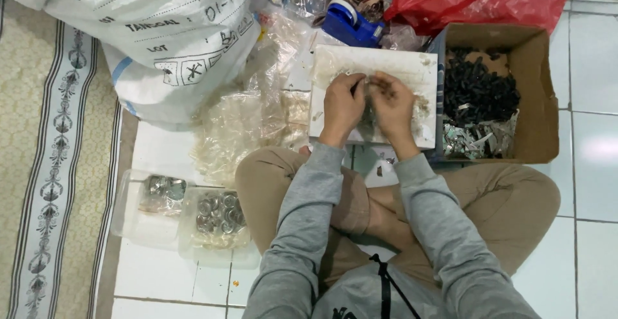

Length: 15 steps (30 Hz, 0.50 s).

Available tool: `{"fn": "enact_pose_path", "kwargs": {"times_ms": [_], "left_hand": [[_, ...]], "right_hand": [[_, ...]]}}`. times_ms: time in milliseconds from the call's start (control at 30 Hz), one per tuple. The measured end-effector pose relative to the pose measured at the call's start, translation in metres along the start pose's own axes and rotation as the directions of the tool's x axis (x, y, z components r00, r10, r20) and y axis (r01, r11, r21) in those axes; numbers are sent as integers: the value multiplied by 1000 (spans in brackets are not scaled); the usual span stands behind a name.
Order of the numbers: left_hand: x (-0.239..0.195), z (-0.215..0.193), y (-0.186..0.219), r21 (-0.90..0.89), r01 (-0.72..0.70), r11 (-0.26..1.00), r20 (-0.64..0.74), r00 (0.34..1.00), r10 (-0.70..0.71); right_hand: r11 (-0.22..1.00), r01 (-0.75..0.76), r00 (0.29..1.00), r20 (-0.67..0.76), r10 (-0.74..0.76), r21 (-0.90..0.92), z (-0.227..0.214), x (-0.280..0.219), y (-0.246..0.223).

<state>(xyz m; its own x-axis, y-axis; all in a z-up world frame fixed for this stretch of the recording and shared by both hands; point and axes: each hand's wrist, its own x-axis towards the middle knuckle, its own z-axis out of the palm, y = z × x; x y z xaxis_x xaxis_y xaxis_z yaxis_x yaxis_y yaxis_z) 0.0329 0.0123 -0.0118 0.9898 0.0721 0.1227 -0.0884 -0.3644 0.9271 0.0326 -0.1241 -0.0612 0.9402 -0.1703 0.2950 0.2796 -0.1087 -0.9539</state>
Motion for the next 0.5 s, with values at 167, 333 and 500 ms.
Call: {"fn": "enact_pose_path", "kwargs": {"times_ms": [167,333,500], "left_hand": [[-2,-15,10,101,3,995,-212,977,19],[2,-4,-2,70,36,997,-231,973,-19],[3,-7,-1,78,98,992,-131,988,-88]], "right_hand": [[932,37,995,97,-3,-360,-20,2,-46],[580,-139,967,16,253,-802,-46,-13,-44],[540,-215,959,-72,273,-813,1,-31,-86]]}}
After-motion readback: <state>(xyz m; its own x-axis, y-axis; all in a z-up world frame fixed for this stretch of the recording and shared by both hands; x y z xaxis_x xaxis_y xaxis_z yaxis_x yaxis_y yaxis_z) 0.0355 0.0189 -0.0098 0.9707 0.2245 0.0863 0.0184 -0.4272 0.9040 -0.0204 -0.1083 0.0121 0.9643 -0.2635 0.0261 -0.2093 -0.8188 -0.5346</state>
